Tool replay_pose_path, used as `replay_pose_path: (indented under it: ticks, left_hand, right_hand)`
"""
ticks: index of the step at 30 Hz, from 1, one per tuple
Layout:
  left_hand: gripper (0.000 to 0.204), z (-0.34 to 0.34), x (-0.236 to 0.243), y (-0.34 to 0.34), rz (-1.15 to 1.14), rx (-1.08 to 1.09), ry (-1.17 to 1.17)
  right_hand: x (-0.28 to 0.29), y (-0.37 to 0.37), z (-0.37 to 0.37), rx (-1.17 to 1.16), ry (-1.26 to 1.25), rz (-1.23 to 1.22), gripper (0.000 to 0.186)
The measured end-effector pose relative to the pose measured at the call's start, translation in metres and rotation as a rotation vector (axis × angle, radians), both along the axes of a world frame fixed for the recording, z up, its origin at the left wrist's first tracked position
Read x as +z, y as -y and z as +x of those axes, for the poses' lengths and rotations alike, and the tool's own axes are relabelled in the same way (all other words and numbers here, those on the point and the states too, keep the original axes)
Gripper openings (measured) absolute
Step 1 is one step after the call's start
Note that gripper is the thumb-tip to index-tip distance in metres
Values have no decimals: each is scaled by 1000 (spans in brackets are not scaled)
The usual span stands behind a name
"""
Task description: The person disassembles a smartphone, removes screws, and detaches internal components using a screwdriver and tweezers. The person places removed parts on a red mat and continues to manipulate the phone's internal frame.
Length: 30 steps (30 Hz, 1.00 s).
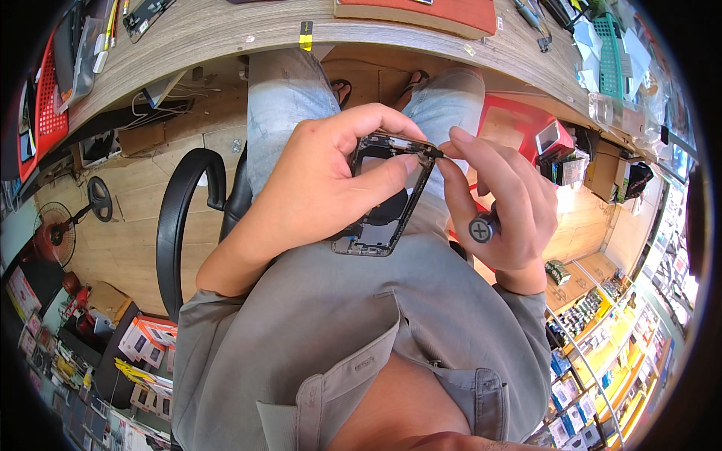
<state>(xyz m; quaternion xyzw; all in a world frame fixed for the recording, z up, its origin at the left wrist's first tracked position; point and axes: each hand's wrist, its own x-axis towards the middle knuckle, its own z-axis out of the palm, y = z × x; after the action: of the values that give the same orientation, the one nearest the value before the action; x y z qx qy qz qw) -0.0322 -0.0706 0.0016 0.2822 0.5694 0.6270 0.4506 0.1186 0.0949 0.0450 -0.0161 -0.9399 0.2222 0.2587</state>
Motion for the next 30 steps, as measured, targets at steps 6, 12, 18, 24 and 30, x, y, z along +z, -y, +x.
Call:
replay_pose_path:
  ticks: [6, 12, 18, 24, 30]
  left_hand:
    - [22, 0, 1, 1, -30, 2, 8]
    - [27, -6, 4, 4, -45, -88, -25]
    - [22, 0, 2, 2, 7, 5, 49]
    - [22, -2, 3, 1, 1, -20, 52]
    - [24, -6, 8, 3, -57, -98, 46]
  right_hand:
    - [-1, -2, -3, 31, 2, -28, 50]
    - [2, -1, -3, -4, 73, -312, 38]
    - [1, -4, -2, 15, 109, -467, 32]
    - [-2, -4, -2, 32, 112, -466, 26]
    - [-4, 0, -3, 26, 92, -480, 21]
